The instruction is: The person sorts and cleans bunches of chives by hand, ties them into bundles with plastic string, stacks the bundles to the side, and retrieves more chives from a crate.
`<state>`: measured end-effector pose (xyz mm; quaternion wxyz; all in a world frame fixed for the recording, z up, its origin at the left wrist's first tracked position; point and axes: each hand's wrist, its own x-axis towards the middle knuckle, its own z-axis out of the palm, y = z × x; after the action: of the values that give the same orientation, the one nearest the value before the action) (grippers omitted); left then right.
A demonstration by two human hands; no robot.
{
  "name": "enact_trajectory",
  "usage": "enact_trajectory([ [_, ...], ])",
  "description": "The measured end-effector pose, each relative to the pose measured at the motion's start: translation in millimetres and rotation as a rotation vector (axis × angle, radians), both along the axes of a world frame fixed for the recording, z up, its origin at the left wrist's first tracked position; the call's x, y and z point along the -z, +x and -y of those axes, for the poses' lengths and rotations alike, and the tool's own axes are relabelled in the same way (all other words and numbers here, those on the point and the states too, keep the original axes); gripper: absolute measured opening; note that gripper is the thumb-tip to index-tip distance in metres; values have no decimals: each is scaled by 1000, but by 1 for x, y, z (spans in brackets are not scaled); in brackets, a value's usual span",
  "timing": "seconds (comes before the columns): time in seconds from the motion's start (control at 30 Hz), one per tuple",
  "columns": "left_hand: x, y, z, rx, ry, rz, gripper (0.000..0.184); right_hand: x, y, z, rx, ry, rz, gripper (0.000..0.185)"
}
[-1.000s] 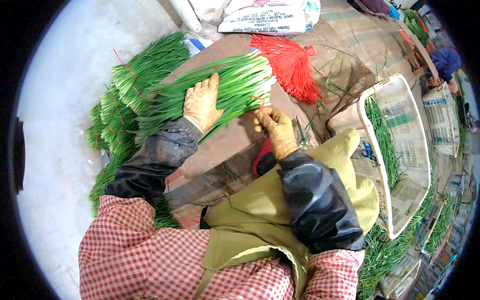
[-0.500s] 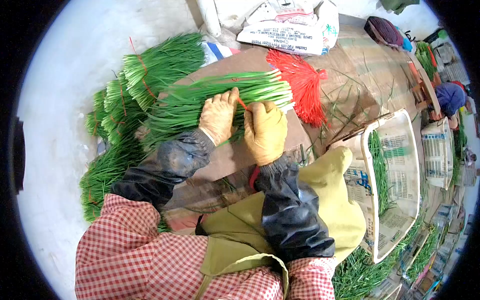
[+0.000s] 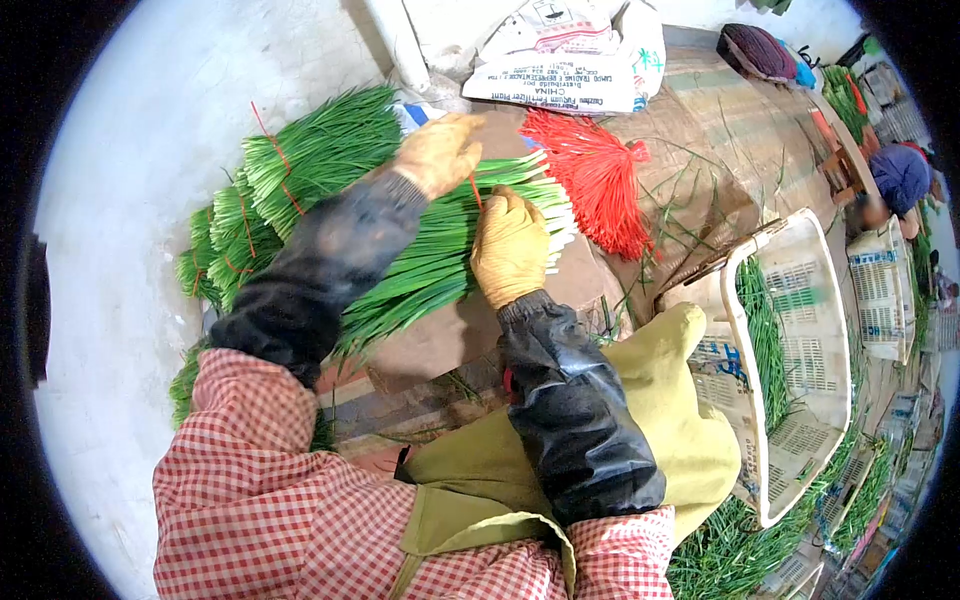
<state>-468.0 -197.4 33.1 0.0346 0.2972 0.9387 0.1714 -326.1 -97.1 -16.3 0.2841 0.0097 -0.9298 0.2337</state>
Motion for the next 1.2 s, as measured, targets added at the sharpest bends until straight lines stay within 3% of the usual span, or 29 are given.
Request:
enact_trajectory([
  [0.07, 48, -23, -19, -25, -73, -94, 42, 2, 2, 0, 16, 16, 4, 23],
  [0.13, 56, -27, -30, -57, -147, -189, 42, 5, 2, -1, 12, 42, -43, 24],
  [0.2, 51, -21, -34, 70, -451, 3, 49, 3, 6, -2, 8, 25, -22, 25],
  [0.23, 54, -11, -30, 136, -491, -150, 48, 3, 9, -2, -13, -3, -63, 26],
  [0.33, 35, 29, -19, 284, -465, 60, 41, 7, 22, -3, -43, -85, -116, 25],
  [0.4, 84, 52, -4, 274, -327, -163, 33, 14, 27, -4, -58, -112, -181, 24],
  [0.43, 69, 70, 1, 245, -219, -239, 31, 13, 30, -4, -69, -106, -154, 24],
  [0.47, 68, 79, 0, 154, 53, -273, 20, 13, 31, -5, -80, -103, -150, 24],
  [0.57, 66, 87, 1, 21, 67, -93, 20, 9, 28, -6, -131, 13, -42, 25],
  [0.6, 73, 85, 1, -99, 365, 238, 22, 5, 25, -5, -147, 16, -43, 25],
  [0.67, 83, 79, 3, -223, 672, 561, 24, -9, 16, -7, -222, 253, -32, 23],
  [0.7, 83, 75, 3, -346, 1000, 789, 26, -18, 7, -8, -260, 369, 48, 25],
  [0.77, 85, 62, -1, -584, 1655, 1250, 31, -21, -14, -6, -290, 356, 128, 28],
  [0.8, 98, 51, 7, -326, 1573, 1067, 27, -12, -25, -6, -269, 332, 205, 28],
  [0.87, 102, 37, 19, -362, 741, 155, 19, 7, -45, -4, -108, 260, 161, 19],
  [0.9, 98, 33, 15, -459, 1065, 233, 10, 4, -55, -2, -66, 274, 281, 22],
  [0.93, 143, 4, 17, -529, 1182, 153, 8, -2, -61, 1, -21, 285, 403, 24],
  [1.0, 169, -14, 36, -702, 869, 189, 17, -9, -65, 5, -12, 270, 449, 24],
  [1.03, 171, -16, 39, -702, 870, 183, 17, -10, -63, 6, -2, 258, 472, 24],
  [1.1, 143, -3, 39, -707, 593, 357, 32, -10, -51, 8, 18, 177, 450, 22],
  [1.13, 119, 7, 34, -705, 593, 361, 32, -10, -42, 6, 21, 178, 453, 22],
  [1.2, 77, 23, 20, -686, 418, 448, 42, -11, -28, 2, -128, 71, 305, 18],
])
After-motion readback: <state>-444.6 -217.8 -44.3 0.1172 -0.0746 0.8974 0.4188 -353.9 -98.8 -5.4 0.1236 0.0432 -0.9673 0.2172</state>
